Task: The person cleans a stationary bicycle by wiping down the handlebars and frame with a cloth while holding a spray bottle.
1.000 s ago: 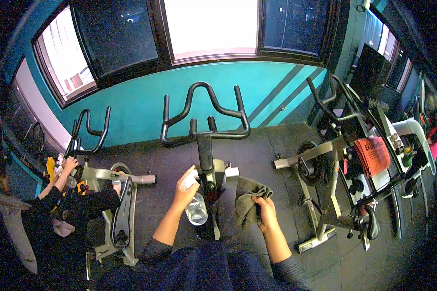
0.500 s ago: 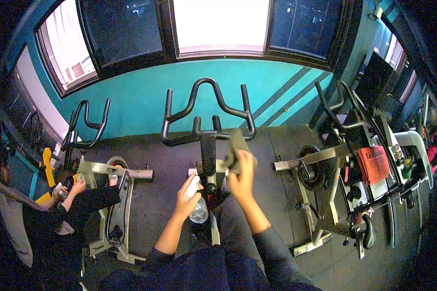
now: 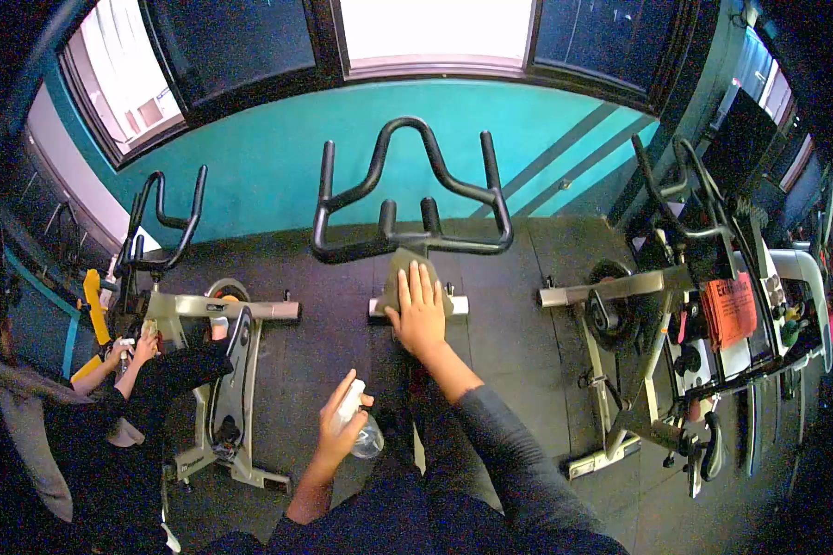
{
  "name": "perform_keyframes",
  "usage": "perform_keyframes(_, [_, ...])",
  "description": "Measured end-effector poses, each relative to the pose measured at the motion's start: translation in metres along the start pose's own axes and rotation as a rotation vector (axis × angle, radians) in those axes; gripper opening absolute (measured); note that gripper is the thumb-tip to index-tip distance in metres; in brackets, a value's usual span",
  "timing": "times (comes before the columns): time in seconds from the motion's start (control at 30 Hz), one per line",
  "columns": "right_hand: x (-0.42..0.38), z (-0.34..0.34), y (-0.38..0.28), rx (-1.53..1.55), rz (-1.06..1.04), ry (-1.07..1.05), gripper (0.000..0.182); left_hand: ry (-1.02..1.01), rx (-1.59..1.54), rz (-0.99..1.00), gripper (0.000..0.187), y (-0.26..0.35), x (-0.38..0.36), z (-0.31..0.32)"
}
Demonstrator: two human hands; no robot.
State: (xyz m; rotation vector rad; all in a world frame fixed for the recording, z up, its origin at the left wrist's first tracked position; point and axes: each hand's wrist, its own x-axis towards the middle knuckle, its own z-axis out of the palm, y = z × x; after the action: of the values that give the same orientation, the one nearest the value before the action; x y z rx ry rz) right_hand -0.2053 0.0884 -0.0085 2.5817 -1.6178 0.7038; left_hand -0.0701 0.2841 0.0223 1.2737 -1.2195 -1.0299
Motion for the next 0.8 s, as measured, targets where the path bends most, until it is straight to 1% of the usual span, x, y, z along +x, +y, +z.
perform_keyframes(0.1, [0.026, 0.014, 0.003, -0.023, 0.065, 0.099, 0.070, -0.011, -0.003, -0.004, 0.061, -0.005, -0.007, 0.002])
perform_keyframes(0.13, [0.037, 0.013, 0.005, -0.026, 0.076, 0.103, 0.071, -0.007, -0.009, 0.013, 0.061, -0.005, -0.007, 0.003])
perform_keyframes(0.27, [0.069, 0.015, 0.011, -0.057, 0.108, 0.109, 0.072, -0.045, 0.007, -0.057, 0.062, -0.007, -0.012, 0.005])
perform_keyframes(0.4, [0.069, 0.015, 0.008, -0.056, 0.124, 0.130, 0.068, -0.085, 0.027, -0.084, 0.062, -0.004, -0.015, 0.007])
perform_keyframes(0.43, [0.065, 0.016, 0.006, -0.053, 0.125, 0.161, 0.066, -0.094, 0.059, -0.071, 0.062, -0.002, -0.015, 0.008])
perform_keyframes(0.47, [0.059, 0.016, 0.004, -0.037, 0.132, 0.148, 0.065, -0.102, 0.091, -0.050, 0.062, 0.000, -0.013, 0.008])
perform_keyframes(0.57, [0.037, 0.010, -0.001, -0.021, 0.132, 0.136, 0.062, -0.084, 0.057, -0.013, 0.062, -0.003, -0.014, 0.010])
perform_keyframes(0.63, [0.016, 0.007, -0.002, 0.035, 0.127, 0.084, 0.061, -0.073, 0.030, -0.018, 0.061, -0.001, -0.014, 0.012])
perform_keyframes(0.77, [-0.037, -0.001, -0.007, 0.015, 0.075, 0.076, 0.057, -0.059, 0.011, 0.000, 0.060, 0.004, -0.017, 0.016])
perform_keyframes(0.8, [-0.048, -0.006, -0.009, 0.003, 0.072, 0.026, 0.056, -0.059, 0.011, 0.004, 0.060, 0.005, -0.018, 0.017])
